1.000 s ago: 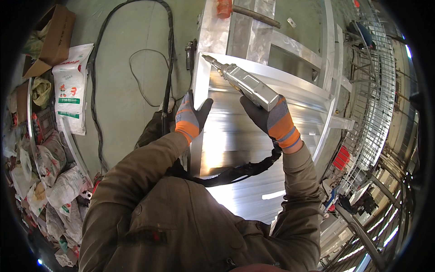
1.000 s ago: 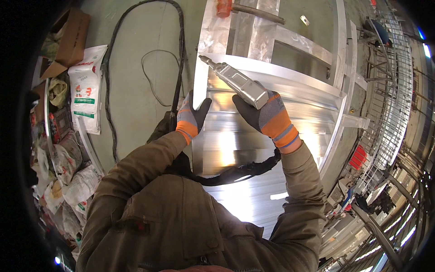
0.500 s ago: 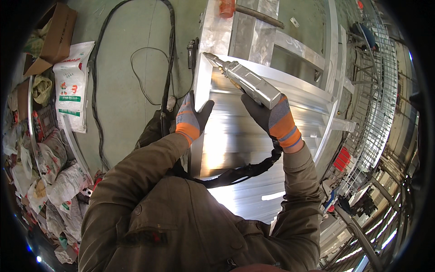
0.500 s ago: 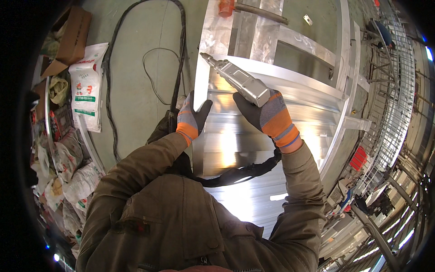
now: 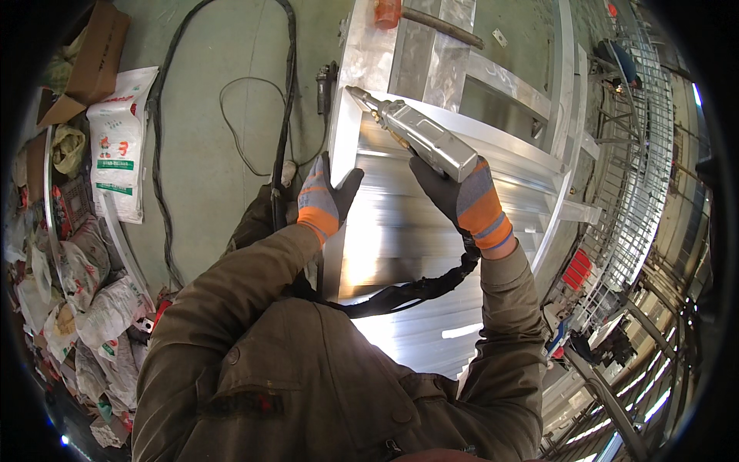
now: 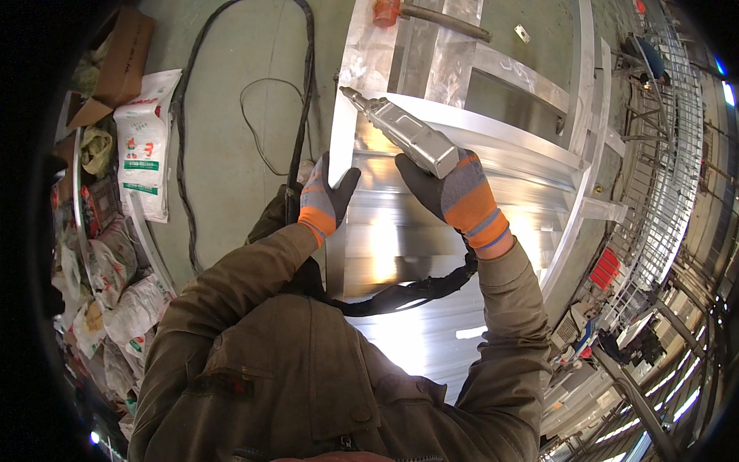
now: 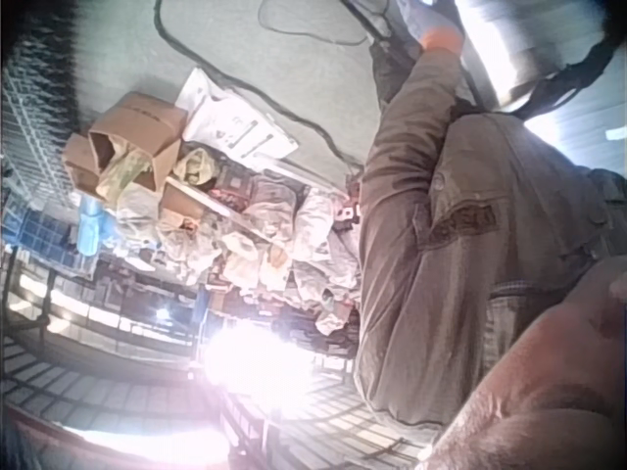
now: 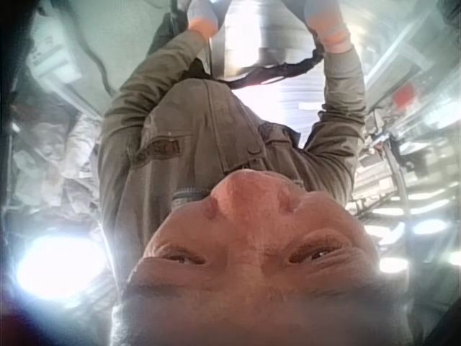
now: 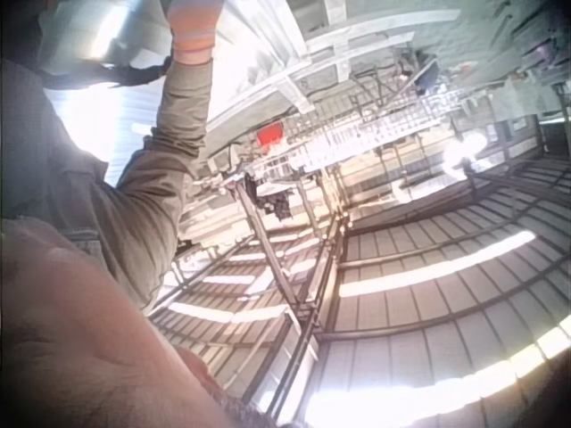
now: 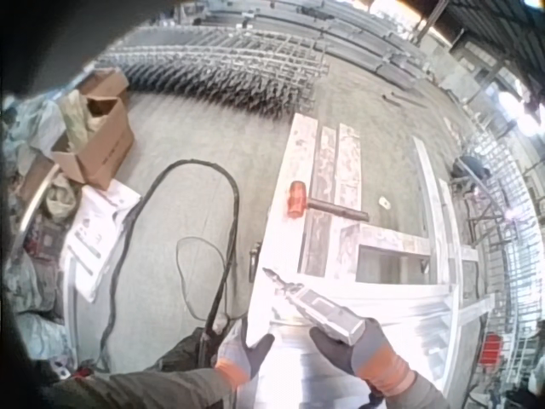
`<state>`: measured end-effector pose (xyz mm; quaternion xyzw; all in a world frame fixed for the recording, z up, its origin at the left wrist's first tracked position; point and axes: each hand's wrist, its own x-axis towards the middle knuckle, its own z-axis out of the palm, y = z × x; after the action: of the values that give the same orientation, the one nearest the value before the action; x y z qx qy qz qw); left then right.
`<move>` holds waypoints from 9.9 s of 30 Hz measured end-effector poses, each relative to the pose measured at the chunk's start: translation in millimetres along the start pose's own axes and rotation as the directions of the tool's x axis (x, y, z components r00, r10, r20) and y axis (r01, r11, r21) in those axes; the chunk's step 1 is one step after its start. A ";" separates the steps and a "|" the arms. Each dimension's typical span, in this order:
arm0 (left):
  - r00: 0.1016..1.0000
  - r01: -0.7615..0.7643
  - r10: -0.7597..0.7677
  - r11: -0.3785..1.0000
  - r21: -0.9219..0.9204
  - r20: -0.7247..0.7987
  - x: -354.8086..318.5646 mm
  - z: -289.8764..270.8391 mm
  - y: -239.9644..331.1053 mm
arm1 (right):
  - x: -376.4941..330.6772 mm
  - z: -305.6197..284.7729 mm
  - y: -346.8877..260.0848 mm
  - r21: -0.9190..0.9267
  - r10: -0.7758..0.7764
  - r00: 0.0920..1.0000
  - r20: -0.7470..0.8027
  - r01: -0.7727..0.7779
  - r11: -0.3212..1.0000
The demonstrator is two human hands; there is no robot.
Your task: The person uses an angle grinder to smooth the edges of a large metal frame, then flips the frame and welds its joints with a welding torch. The person wears gloves and a jacket while working in a cluttered workshop.
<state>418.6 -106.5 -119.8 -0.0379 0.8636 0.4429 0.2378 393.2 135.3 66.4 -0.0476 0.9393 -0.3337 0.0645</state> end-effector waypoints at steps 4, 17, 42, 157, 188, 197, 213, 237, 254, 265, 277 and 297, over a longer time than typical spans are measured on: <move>0.993 0.077 -0.075 0.997 -0.016 0.095 0.5 -5.9 2.9 | 0.5 -3.6 -5.0 -0.005 -0.007 1.000 0.015 0.007 1.000; 0.999 -0.030 0.033 0.997 -0.069 0.034 -0.8 -7.1 11.8 | -2.4 3.8 -0.9 0.055 0.093 0.996 -0.007 -0.093 0.994; 0.998 -0.068 0.069 0.993 -0.100 0.006 -0.8 -3.5 8.9 | -7.8 3.1 -1.5 0.048 0.076 0.997 -0.008 -0.076 0.996; 0.998 -0.014 0.016 0.999 -0.038 0.068 2.4 -13.1 11.2 | -20.4 7.1 -52.9 0.499 0.568 0.794 0.218 -0.591 0.634; 0.997 0.007 -0.008 1.000 0.004 0.081 5.9 -6.1 2.1 | -8.8 14.8 -51.6 0.503 0.534 0.827 0.172 -0.540 0.675; 0.996 0.042 -0.040 0.999 -0.022 0.083 3.6 -8.7 7.7 | -7.7 21.3 -51.1 0.541 0.543 0.826 0.148 -0.528 0.655; 0.998 -0.042 0.043 0.999 -0.018 0.037 4.4 -5.2 0.5 | -18.2 6.1 -64.2 0.493 0.579 0.797 0.172 -0.579 0.649; 0.992 0.039 0.013 0.918 -0.395 0.128 1.4 4.8 3.4 | -79.4 -1.6 -27.7 0.842 0.642 0.645 0.416 -0.540 -0.003; 0.987 0.111 -0.036 0.855 -0.507 0.154 -1.3 9.0 -1.3 | -66.2 6.4 -20.1 0.877 0.623 0.674 0.396 -0.480 -0.039; 0.994 0.053 -0.004 0.898 -0.438 0.111 -4.8 5.6 13.2 | -61.9 7.0 -23.8 0.862 0.600 0.694 0.398 -0.507 0.014; 0.997 0.029 0.004 0.896 -0.443 0.072 -7.2 7.0 19.3 | -64.1 10.7 -25.3 0.868 0.582 0.707 0.401 -0.497 0.006; 0.993 0.088 -0.021 0.802 -0.590 0.119 -4.6 11.8 7.2 | -74.4 6.5 -30.9 0.844 0.607 0.651 0.456 -0.534 -0.061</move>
<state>425.1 -93.7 -118.3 -0.1116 0.6662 0.6853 0.2724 469.1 117.2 87.6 0.4073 0.4655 -0.7642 0.1827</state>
